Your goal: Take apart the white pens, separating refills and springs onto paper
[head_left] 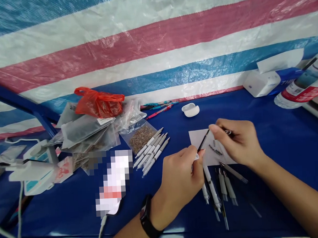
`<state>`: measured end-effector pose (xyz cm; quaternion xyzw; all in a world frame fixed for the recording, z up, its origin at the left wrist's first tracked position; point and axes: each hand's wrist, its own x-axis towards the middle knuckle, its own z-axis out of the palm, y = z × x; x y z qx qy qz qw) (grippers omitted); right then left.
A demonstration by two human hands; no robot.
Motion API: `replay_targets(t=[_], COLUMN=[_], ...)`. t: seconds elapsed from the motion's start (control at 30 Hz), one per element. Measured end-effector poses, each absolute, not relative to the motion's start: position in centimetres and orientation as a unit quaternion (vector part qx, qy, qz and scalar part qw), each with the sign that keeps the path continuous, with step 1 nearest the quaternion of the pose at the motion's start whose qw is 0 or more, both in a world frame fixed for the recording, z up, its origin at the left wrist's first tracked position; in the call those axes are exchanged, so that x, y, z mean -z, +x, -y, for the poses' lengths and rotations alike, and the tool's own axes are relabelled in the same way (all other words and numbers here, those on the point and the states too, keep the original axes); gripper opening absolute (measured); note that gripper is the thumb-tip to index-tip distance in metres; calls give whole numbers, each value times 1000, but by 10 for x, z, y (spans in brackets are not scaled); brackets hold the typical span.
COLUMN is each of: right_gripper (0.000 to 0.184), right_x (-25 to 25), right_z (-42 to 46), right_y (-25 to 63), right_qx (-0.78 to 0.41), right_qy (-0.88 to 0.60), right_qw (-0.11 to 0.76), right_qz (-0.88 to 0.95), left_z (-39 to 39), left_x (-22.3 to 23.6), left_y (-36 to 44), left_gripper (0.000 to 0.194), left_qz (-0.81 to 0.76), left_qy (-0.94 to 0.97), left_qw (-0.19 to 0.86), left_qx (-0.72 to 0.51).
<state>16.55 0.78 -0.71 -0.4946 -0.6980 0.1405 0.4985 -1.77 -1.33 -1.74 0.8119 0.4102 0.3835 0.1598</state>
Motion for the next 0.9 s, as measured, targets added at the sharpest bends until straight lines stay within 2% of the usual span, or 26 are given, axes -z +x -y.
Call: replay_targets(t=[0.17, 0.4, 0.63, 0.77, 0.9], right_gripper=[59, 55, 50, 53, 54], right_x=[8, 10, 6, -3, 0], right_z=[-17, -23, -19, -12, -8], right_y=[192, 184, 179, 170, 160], right_qx=[-11, -6, -160, -283, -358], right_qy=[-538, -584, -527, -488, -499], right_qw=[539, 490, 486, 462, 456], right_qz=[648, 647, 679, 684, 644], left_z=[2, -3, 2, 8, 17], left_x=[5, 3, 0, -9, -11], left_y=[-31, -34, -21, -8, 2], left_gripper=[43, 43, 37, 33, 33], left_qz=[-452, -457, -431, -457, -489], left_qy=[778, 777, 799, 781, 750], left_qw=[184, 227, 273, 325, 359], left_qx=[-395, -368, -317, -275, -262])
